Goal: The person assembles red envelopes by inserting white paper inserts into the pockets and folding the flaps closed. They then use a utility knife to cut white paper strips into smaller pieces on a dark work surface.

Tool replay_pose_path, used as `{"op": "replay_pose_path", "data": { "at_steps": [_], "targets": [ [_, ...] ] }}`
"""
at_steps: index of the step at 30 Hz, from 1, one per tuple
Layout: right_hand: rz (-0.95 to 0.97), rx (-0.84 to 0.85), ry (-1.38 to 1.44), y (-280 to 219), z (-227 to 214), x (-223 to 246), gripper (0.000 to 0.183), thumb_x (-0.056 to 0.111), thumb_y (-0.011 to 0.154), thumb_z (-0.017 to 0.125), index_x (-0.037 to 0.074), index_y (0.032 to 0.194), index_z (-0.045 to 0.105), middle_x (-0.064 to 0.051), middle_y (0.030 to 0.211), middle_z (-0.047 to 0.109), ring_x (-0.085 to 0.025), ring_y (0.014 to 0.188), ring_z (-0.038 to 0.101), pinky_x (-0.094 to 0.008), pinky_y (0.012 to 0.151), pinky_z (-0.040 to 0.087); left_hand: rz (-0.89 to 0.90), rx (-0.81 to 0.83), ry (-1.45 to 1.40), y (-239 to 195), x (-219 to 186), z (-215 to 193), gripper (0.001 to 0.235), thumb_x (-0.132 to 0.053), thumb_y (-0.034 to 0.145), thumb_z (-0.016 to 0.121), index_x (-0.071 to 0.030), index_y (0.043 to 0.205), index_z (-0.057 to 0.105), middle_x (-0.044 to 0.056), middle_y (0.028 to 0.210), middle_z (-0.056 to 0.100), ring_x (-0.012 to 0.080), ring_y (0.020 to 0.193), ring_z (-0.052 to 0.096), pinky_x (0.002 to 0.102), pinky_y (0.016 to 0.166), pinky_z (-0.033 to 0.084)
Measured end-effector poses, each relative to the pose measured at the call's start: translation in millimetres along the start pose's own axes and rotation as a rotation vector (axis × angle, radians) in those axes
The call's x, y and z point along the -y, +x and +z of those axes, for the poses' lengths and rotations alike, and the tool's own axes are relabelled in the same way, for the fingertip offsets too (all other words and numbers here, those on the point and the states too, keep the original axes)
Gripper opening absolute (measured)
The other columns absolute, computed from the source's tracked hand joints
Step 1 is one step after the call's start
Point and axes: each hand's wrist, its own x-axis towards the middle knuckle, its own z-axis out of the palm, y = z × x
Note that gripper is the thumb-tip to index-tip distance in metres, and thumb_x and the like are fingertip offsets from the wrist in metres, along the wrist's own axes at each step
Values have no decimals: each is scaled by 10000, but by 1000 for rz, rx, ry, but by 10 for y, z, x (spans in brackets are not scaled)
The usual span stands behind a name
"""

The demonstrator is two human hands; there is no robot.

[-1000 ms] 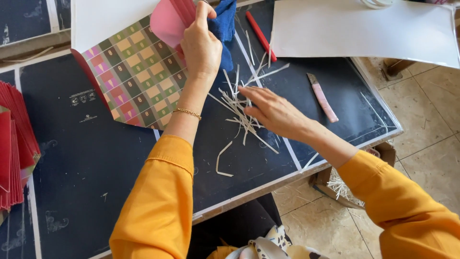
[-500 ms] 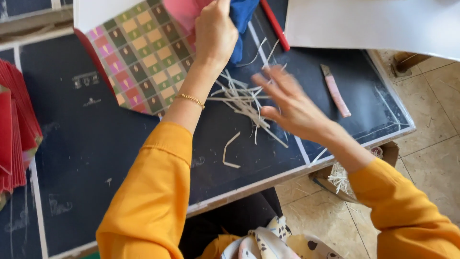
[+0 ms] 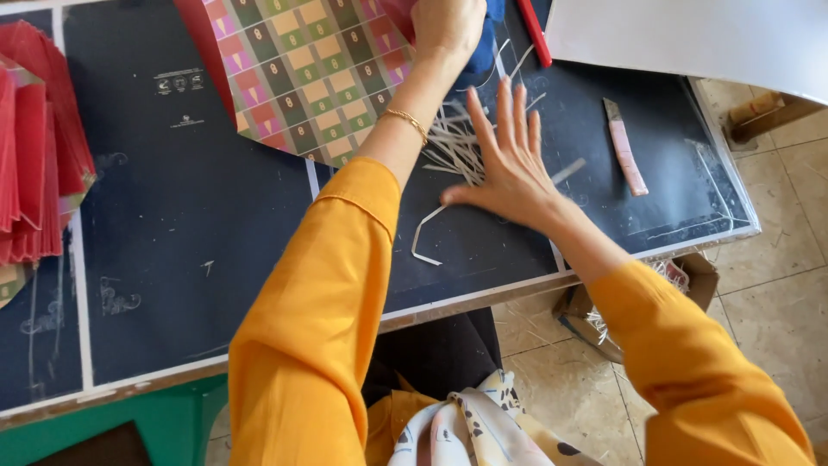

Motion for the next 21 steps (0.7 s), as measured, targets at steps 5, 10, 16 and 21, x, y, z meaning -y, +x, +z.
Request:
{"op": "replay_pose_path", "data": {
  "at_steps": [5,10,16,21],
  "targets": [
    [-36,96,-44,519,11,44,1106,833,770,575,282,1620,130,-210,1622,-122,-485,1473,-129,-745,1128,-15,-15,54,-152,-56,-294,-287,158,-95,933,552,-87,1086,588,102,990,721,273,940,747,319,809,615],
    [-16,86,-53,563,43,25,1120,868,742,484,191,1584,190,-263,1617,54,-478,1477,-12,-723,1116,-7,-203,286,-73,-587,-1290,-967,171,-148,999,453,-52,1080,569,107,997,654,224,914,643,336,764,498],
    [-47,-64,-143,734,115,8,930,851,870,418,311,1583,165,-297,1482,282,-508,1407,195,-739,1060,113,-474,637,505,-1847,-1021,-837,1097,-734,869,498,11,1558,80,183,1646,31,322,1521,55,483,1209,77],
    [-208,-117,-87,529,32,133,527,532,1016,422,225,1444,434,-259,1386,349,-466,1300,298,-661,1045,183,-271,317,786,-1824,-644,-624,1055,-723,906,577,70,1508,229,268,1544,358,377,1425,383,442,1151,330]
  ]
}}
